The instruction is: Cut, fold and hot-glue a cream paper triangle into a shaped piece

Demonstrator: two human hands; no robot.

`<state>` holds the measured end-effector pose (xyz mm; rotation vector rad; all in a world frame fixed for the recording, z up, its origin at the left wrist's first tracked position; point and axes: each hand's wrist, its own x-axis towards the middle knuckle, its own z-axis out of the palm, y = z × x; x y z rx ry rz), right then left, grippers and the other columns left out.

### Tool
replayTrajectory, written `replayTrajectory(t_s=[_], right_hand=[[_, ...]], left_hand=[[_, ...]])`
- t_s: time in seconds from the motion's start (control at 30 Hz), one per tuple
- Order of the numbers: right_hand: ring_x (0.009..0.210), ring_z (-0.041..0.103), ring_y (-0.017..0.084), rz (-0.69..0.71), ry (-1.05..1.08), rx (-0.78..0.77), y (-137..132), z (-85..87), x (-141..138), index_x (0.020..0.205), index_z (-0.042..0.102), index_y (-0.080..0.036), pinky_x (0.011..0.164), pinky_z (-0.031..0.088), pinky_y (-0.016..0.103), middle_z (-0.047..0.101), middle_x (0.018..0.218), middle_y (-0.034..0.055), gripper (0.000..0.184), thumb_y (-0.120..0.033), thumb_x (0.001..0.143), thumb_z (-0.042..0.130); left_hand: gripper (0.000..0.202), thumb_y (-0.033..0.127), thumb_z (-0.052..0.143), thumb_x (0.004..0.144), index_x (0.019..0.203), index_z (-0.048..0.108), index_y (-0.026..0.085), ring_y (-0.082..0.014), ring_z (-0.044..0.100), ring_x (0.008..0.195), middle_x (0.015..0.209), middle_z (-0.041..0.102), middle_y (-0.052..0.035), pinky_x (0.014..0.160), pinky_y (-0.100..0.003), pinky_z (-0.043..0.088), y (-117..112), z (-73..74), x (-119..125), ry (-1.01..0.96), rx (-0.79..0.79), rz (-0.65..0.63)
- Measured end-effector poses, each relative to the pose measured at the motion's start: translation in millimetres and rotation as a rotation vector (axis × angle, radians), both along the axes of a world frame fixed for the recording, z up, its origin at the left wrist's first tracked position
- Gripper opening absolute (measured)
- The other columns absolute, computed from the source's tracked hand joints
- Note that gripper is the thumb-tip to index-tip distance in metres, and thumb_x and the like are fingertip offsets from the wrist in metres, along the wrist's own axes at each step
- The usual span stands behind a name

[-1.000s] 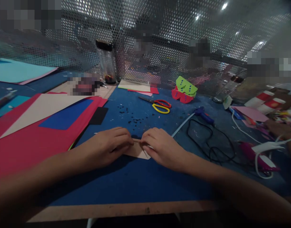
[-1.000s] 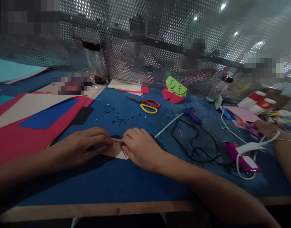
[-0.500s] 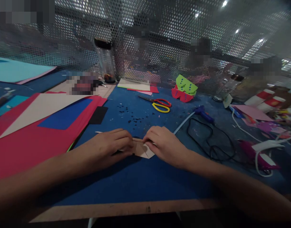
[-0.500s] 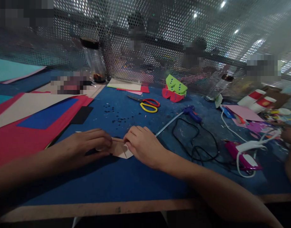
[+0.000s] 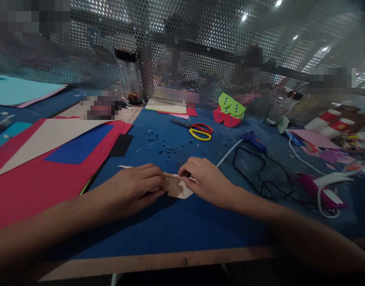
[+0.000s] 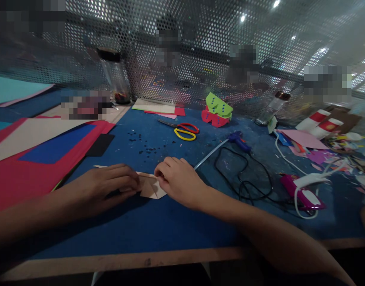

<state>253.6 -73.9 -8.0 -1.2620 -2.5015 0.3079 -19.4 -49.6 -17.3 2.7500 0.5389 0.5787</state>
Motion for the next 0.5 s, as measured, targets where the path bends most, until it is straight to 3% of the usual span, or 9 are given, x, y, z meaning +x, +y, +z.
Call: replayTrajectory(t_s=[0.5], right_hand=[[0.088, 0.061, 0.018, -0.048, -0.039, -0.016, 0.0, 1.9, -0.3, 0.098, 0.07, -0.019, 0.08, 0.035, 0.034, 0.07, 0.097, 0.0025, 0.008, -0.015, 0.101, 0.064]], left_hand=[[0.014, 0.02, 0.054, 0.108, 0.105, 0.068, 0.022, -0.0187, 0.067, 0.099, 0.106, 0.071, -0.0053, 0.08, -0.03, 0.051, 0.1, 1.2, 1.4, 0.019, -0.041, -0.014]])
